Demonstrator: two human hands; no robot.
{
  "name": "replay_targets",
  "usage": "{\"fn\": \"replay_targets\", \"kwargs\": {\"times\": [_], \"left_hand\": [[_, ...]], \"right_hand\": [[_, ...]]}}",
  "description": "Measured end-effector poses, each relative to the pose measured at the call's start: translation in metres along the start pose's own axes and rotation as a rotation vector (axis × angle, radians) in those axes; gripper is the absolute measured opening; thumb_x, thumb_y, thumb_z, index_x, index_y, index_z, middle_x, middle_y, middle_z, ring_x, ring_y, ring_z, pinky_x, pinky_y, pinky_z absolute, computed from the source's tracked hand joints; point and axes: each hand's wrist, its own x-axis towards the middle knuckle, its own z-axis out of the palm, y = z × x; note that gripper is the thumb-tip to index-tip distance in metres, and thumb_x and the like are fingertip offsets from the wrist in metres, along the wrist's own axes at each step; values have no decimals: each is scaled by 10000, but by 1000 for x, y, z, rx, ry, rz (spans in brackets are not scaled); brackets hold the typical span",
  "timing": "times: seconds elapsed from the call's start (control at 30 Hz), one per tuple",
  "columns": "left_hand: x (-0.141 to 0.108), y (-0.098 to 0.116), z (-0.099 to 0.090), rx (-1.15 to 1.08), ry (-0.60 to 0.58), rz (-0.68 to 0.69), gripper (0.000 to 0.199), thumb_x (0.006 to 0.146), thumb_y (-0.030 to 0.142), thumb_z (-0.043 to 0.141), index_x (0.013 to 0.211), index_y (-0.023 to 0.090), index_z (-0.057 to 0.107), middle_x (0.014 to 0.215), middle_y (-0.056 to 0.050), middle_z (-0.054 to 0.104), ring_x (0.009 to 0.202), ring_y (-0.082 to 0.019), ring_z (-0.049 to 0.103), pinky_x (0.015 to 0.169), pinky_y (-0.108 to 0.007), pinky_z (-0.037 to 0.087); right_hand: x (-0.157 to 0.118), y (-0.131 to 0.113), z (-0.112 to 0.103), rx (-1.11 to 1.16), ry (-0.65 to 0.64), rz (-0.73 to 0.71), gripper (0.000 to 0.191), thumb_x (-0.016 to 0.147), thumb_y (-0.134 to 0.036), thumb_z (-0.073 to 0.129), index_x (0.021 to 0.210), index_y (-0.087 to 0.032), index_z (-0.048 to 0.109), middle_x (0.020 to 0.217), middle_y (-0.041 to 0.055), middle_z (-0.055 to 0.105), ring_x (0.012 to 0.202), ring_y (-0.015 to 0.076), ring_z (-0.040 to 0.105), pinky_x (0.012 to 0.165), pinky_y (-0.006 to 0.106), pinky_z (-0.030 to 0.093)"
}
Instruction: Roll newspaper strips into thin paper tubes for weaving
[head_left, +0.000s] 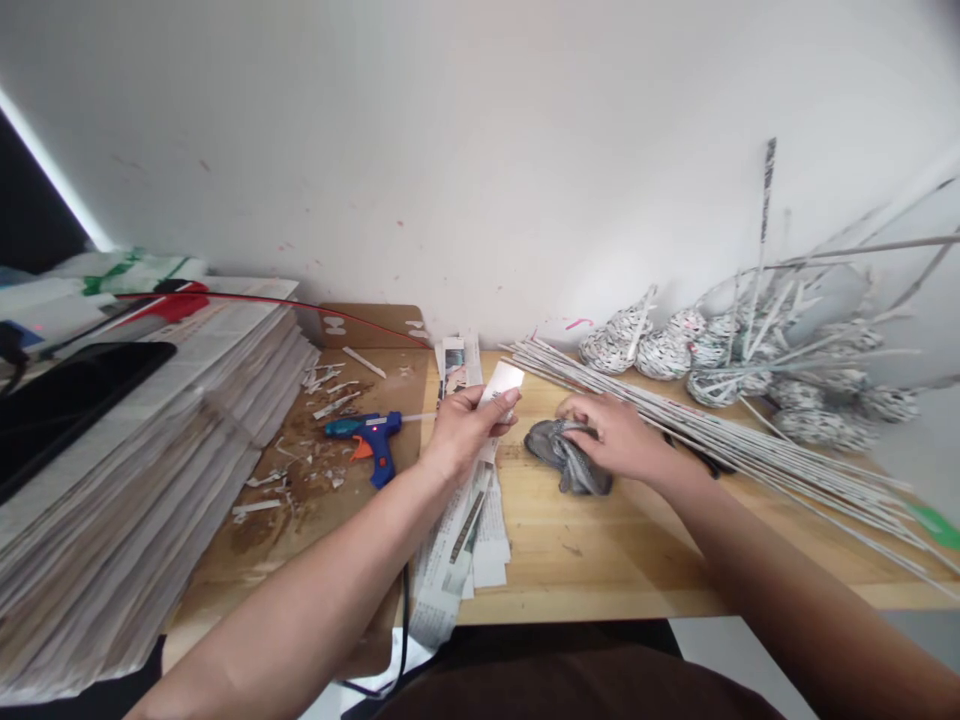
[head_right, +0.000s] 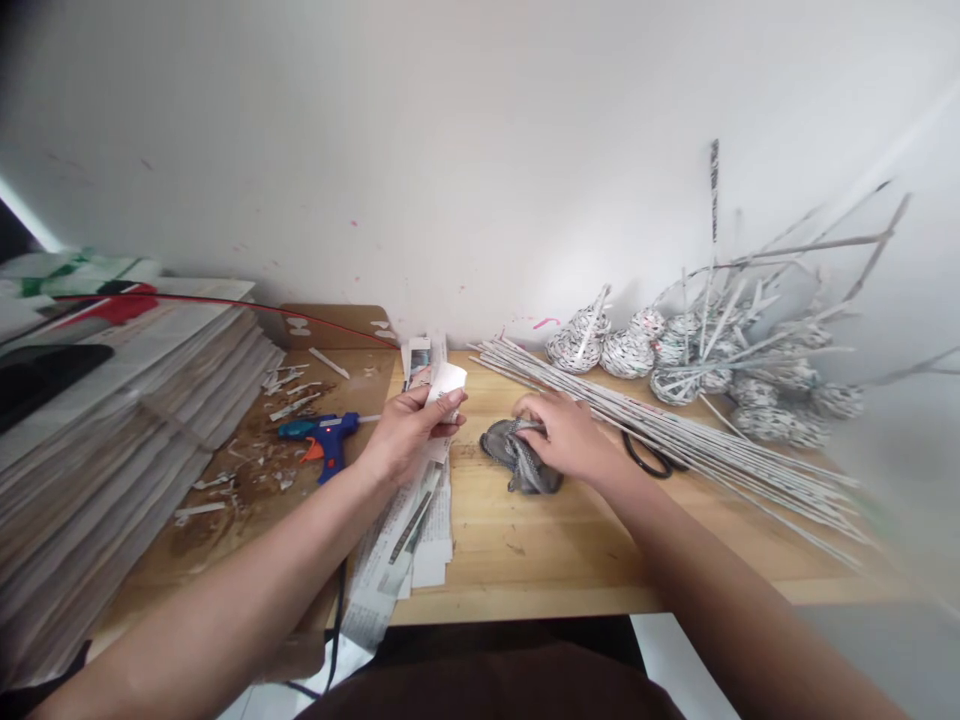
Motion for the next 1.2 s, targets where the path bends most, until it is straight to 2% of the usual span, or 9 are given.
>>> {"fn": "replay_targets", "kwargs": {"times": [0.07,0.17,0.3,0.37,0.47,0.6,0.73,0.93,1.2], "left_hand": [[0,-1,0,23,6,14,370,625,463,809,737,135,680,626,4,618,595,-102,610,568,-194,471],[1,-3,-1,51,15,43,370,639,473,796,731,138,669,614,15,595,573,-91,584,549,-185,456],[1,-4,-1,76,21,65,366,656,472,783,765,140,676,635,16,597,562,-89,569,532,-183,452],[1,-5,-1,107,11,62,366,665,467,777,785,134,686,649,10,607,555,-86,561,520,-181,450],[0,-7,0,178,-10,66,365,679,465,766,768,120,687,631,5,599,542,-85,548,504,-180,449],[0,-11,-1,255,-37,67,383,699,481,746,835,124,706,695,-14,635,558,-97,569,496,-187,454],[0,-12,0,269,-54,44,388,702,489,740,846,130,707,737,-30,662,584,-113,589,501,-197,462],[-3,-12,1,293,-79,55,352,707,464,742,764,121,695,645,-25,644,570,-112,560,532,-209,461],[-1,-17,-2,328,-160,58,328,759,441,695,771,113,694,697,-54,665,596,-129,559,568,-240,458]], "right_hand": [[9,-9,-5,65,93,22,249,799,-319,641,1029,-224,657,941,63,689,939,261,573,826,365,373],[24,-28,-7,371,212,82,234,888,-387,527,884,-203,672,871,61,677,831,222,598,775,338,417],[35,-49,4,891,115,167,259,885,-410,530,943,-199,669,819,27,631,738,169,577,645,274,429],[34,-52,14,1034,49,184,249,849,-427,592,900,-195,666,803,13,607,692,142,542,603,250,413],[30,-53,22,1073,34,202,285,810,-457,644,780,-175,658,696,-11,544,611,113,469,554,235,369],[27,-53,19,1103,53,218,364,812,-482,631,654,-155,621,615,-20,495,558,96,421,521,235,334],[28,-53,17,1222,32,228,322,812,-457,640,685,-161,653,592,-24,490,540,92,425,515,231,335],[31,-48,29,1350,87,342,281,753,-427,709,689,-156,676,558,-28,492,479,72,400,456,217,298],[31,-47,30,1375,129,368,255,717,-402,741,711,-149,712,511,-30,510,430,57,380,403,200,265]]}}
